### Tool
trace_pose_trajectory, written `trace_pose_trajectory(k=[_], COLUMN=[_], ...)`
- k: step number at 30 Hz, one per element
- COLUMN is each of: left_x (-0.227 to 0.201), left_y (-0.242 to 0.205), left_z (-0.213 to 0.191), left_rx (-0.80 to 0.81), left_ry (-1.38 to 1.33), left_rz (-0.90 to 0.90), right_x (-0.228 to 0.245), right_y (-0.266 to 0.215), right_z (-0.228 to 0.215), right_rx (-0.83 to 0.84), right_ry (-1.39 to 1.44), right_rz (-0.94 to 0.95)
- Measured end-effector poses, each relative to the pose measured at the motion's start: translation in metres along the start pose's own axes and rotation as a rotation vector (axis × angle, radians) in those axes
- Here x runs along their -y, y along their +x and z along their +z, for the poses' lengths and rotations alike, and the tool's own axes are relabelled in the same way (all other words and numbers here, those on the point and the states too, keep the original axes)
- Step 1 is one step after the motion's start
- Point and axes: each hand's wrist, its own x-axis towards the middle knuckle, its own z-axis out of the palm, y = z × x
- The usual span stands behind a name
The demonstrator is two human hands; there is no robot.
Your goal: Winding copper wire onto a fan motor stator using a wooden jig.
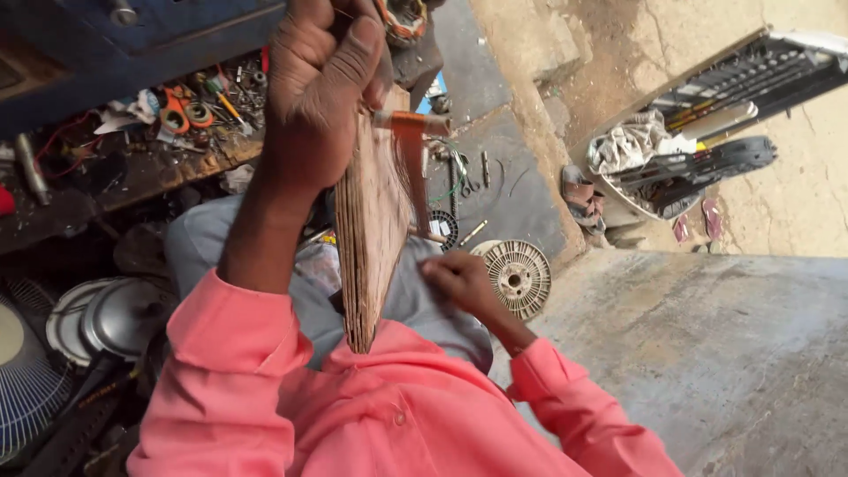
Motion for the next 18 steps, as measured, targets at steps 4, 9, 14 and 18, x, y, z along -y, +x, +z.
trace_pose_trajectory(k=[4, 9, 14, 18], left_x=[0.006, -0.001, -0.004, 0.003], left_y=[0.003, -0.008, -0.012, -0.012], left_z=[0.009, 0.028, 0.030, 0.013], left_rx=[0.030, 0.081, 0.095, 0.030], left_ry=[-0.012, -0.053, -0.057, -0.068], left_rz=[0.018, -0.038, -0.038, -0.039], right_x=[0.176, 0.320, 0.198, -0.108], right_y=[-0.011, 0.009, 0.120, 0.138], right_z=[-0.045, -0.120, -0.112, -0.059], right_rx=[0.390, 0.360, 0.057, 0.112], right_ry=[-0.326, 0.000, 0.074, -0.812], right_rz=[-0.507, -0.469, -0.159, -0.722])
